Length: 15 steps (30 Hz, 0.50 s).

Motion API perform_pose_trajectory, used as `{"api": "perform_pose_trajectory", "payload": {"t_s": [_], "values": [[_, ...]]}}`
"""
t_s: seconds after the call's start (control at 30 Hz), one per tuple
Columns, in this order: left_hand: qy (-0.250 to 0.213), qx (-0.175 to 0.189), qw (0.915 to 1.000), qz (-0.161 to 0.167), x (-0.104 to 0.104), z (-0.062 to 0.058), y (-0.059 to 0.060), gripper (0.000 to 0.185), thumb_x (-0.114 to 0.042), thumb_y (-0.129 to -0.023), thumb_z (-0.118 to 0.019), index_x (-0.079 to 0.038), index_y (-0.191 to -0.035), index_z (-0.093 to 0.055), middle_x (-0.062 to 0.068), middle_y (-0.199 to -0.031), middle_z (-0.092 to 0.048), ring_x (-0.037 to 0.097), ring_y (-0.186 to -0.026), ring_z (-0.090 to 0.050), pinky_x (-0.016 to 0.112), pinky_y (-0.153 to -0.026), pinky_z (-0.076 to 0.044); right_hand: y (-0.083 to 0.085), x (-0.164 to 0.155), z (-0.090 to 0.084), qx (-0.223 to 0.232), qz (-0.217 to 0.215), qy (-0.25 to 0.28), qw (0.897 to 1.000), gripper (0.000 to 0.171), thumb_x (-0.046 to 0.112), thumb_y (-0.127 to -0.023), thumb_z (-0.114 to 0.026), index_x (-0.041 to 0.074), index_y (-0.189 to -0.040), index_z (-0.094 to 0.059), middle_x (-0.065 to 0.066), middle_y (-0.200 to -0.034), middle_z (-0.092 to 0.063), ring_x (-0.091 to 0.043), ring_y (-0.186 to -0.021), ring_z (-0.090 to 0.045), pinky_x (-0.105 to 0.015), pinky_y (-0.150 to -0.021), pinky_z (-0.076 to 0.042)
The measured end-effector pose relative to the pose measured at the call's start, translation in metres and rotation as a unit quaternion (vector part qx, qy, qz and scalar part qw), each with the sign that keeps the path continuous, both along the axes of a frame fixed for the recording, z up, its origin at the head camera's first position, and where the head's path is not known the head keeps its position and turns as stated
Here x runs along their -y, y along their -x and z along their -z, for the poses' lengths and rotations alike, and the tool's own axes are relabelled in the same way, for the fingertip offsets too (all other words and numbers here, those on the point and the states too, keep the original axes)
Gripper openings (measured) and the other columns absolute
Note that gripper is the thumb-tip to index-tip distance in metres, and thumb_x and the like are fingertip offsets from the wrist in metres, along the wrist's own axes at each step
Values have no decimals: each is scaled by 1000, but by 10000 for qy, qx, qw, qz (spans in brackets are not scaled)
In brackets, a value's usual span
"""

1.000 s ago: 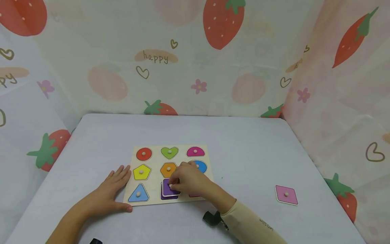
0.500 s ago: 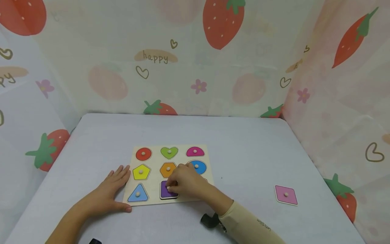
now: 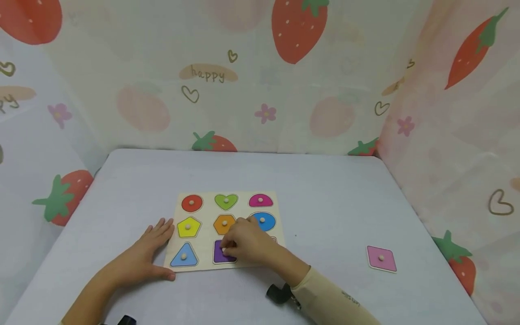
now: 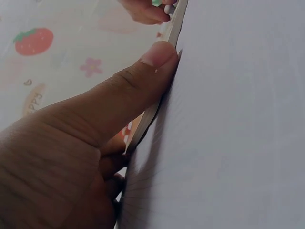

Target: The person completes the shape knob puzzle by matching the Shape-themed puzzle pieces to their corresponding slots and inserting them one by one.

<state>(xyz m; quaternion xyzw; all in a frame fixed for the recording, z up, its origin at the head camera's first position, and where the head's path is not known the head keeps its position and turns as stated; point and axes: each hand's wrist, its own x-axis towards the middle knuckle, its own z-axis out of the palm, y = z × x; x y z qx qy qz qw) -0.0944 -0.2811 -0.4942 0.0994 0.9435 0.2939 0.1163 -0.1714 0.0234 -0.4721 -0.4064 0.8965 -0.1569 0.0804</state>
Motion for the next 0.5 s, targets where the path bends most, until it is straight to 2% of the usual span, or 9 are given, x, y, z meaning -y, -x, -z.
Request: {"api": "perform_pose_trajectory", "payload": {"t_s": [0.17, 0.37, 0.5], "values": [[-52, -26, 9999, 83, 4, -1, 2, 131, -67, -62, -87, -7, -162, -28, 9, -172, -17, 36, -159, -4, 56, -128, -3, 1, -1, -2, -33, 5, 31, 10000, 9, 35, -90, -81, 31, -98, -83, 27, -75, -61, -2, -89, -49, -38, -90, -36], [-100, 59, 9999, 50, 7, 0, 3, 132, -66, -60, -89, -7, -162, -29, 9, -172, -19, 37, -159, -5, 60, -126, -8, 3, -4, -9, 77, -63, 22, 9999, 11, 35, -90, -80, 31, -100, -83, 27, -77, -64, -2, -88, -49, -33, -83, -37], [-104, 47, 9999, 10, 6, 1, 4, 132, -66, -58, -89, -6, -161, -31, 9, -171, -21, 38, -159, -7, 64, -124, -12, 6, -10, -20, -49, -70, 27, 10000, 16, 34, -89, -81, 28, -104, -83, 24, -83, -68, -4, -93, -52, -35, -89, -41]]}}
